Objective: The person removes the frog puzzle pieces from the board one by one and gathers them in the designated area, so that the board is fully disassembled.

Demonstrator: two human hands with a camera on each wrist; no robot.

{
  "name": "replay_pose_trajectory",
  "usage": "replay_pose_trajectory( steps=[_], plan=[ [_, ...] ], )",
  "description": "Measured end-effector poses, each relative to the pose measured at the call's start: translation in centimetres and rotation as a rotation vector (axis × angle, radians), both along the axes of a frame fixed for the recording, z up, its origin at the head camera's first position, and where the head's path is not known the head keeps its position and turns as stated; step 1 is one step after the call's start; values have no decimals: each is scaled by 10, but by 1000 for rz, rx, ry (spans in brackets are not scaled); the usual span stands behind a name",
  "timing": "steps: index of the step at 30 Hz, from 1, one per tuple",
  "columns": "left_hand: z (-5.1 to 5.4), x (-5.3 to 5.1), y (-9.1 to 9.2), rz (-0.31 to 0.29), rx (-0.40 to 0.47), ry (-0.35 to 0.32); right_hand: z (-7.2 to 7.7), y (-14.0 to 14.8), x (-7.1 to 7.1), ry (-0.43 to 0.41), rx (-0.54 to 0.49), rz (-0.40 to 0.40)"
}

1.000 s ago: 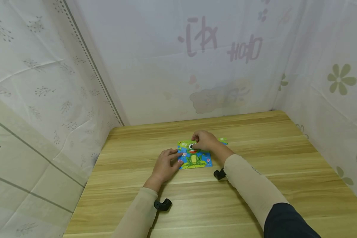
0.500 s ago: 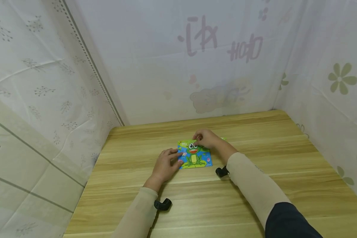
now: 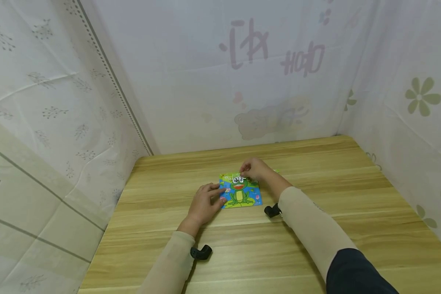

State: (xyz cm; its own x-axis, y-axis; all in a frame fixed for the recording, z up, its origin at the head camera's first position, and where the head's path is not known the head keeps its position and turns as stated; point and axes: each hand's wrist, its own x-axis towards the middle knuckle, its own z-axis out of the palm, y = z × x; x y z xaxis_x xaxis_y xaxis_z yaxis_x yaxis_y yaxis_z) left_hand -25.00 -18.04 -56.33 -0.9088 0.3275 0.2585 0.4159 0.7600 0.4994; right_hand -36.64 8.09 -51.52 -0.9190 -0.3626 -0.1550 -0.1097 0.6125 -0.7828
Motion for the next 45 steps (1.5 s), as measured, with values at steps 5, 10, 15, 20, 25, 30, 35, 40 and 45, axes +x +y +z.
replay_pose_trajectory(
  steps=[5, 10, 15, 20, 25, 30, 35, 40, 45],
  plan=[
    [0, 0, 0, 3, 6, -10, -2, 0, -1, -10, -10, -11],
    [0, 0, 0, 9, -6, -21, -3, 1, 0, -20, -43, -20],
    [0, 0, 0, 8, -6, -13, -5, 5, 1, -7, -57, -38],
    [0, 1, 0, 6, 3, -7, -4, 8, 2, 9, -52, -43],
    [1, 1, 1, 8, 10, -7, 1, 11, 2, 14, -48, -56],
    [2, 2, 0, 5, 10, -3, 6, 19, 2, 22, -69, -77],
    [2, 3, 0, 0, 8, -11, 11, 30, 5, 29, -88, -86],
    [0, 2, -1, 4, -12, -17, 16, 42, 6, 33, -86, -89],
    [0, 1, -1, 3, -14, -16, 18, 59, 5, 14, -89, -95]
  ],
)
